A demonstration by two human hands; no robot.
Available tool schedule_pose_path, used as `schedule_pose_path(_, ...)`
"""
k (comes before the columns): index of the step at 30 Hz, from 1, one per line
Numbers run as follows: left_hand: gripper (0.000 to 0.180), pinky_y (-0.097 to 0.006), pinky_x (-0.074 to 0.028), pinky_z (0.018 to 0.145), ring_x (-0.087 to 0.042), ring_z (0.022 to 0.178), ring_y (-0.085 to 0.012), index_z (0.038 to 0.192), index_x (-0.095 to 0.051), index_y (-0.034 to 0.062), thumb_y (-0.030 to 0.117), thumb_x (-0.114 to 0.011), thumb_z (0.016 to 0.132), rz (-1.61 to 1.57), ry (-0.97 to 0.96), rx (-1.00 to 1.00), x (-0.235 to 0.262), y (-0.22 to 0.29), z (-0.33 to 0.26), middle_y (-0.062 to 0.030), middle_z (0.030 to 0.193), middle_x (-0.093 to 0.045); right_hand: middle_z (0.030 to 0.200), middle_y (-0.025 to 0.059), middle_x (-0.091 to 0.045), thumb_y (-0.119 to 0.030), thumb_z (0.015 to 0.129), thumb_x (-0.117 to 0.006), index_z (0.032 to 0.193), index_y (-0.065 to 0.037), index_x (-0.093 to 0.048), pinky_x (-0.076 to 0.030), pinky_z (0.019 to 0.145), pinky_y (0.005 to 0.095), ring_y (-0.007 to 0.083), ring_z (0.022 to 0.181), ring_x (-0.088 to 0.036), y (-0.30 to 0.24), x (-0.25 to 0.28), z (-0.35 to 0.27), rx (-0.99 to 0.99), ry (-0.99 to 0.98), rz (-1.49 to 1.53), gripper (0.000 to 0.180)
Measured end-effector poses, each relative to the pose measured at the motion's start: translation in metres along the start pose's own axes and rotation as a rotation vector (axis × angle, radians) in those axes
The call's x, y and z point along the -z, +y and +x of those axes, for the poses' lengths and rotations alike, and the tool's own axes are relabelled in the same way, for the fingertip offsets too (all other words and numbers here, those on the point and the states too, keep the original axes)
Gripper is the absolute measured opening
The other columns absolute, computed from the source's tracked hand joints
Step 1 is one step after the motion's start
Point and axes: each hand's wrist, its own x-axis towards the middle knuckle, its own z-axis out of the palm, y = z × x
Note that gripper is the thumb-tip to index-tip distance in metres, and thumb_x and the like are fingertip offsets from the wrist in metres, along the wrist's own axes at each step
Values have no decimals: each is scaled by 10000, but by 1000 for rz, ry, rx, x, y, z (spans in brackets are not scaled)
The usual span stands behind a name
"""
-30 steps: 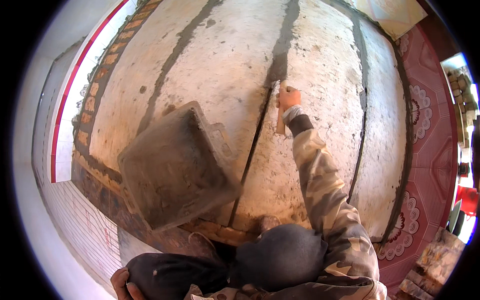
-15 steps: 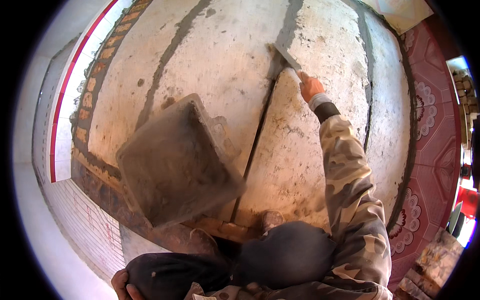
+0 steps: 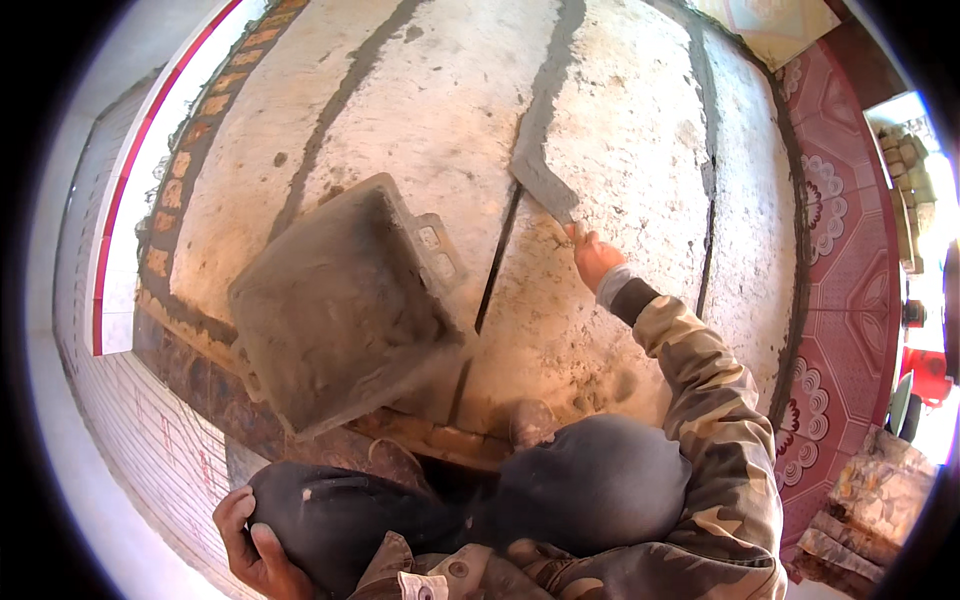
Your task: The person scoops cement from a rectangular container using a trowel and applies it to the floor, smoothing the surface between tiles. They repeatedly transfer the material and spread it across the floor area.
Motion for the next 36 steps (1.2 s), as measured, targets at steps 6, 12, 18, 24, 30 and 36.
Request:
schedule_pose_path(6,375,-395,-413,1016,-557,1119,-270,1107,-613,-43,315,-551,1010,8,41,-53,11,1,-11,-165,1212,-587,1076,318,-620,-115,931,-551,1434,27,-422,-564,683,474,421,785,-677,-11,14,-28,35,14,237,537)
schedule_pose_path(12,336,-395,-412,1016,-554,1122,-266,1101,-610,-42,275,-547,1009,-71,56,-14,13,-9,-12,-164,1208,-586,1048,289,-644,-194,907,-644,1436,-88,-478,-542,782,506,456,889,-653,-23,3,-50,68,154,595,564)
schedule_pose_path(18,323,-391,-399,1036,-546,1132,-261,1122,-606,-48,248,-526,1016,96,3,49,21,-1,-5,-147,1202,-588,940,268,-666,-266,958,-602,1475,-148,-474,-567,732,474,444,796,-668,-2,-16,-14,181,131,494,546)
schedule_pose_path(24,345,-399,-392,1051,-551,1133,-263,1146,-600,-53,257,-513,1021,162,40,137,28,-6,-1,-150,1208,-594,974,289,-684,-318,1005,-528,1392,-105,-565,-560,805,465,453,876,-677,44,-27,88,24,268,566,444)
schedule_pose_path(30,348,-400,-391,1053,-552,1133,-263,1149,-600,-53,259,-512,1022,266,64,198,27,1,14,-151,1210,-594,1015,282,-680,-381,1004,-542,1221,-59,-676,-549,845,460,444,968,-672,83,-7,185,-57,479,569,411)
schedule_pose_path(36,351,-401,-390,1054,-552,1134,-263,1153,-599,-53,262,-512,1022,296,74,255,16,-2,21,-152,1212,-594,960,286,-676,-368,973,-597,1219,-100,-693,-545,805,434,418,927,-695,116,1,261,-192,472,532,376)
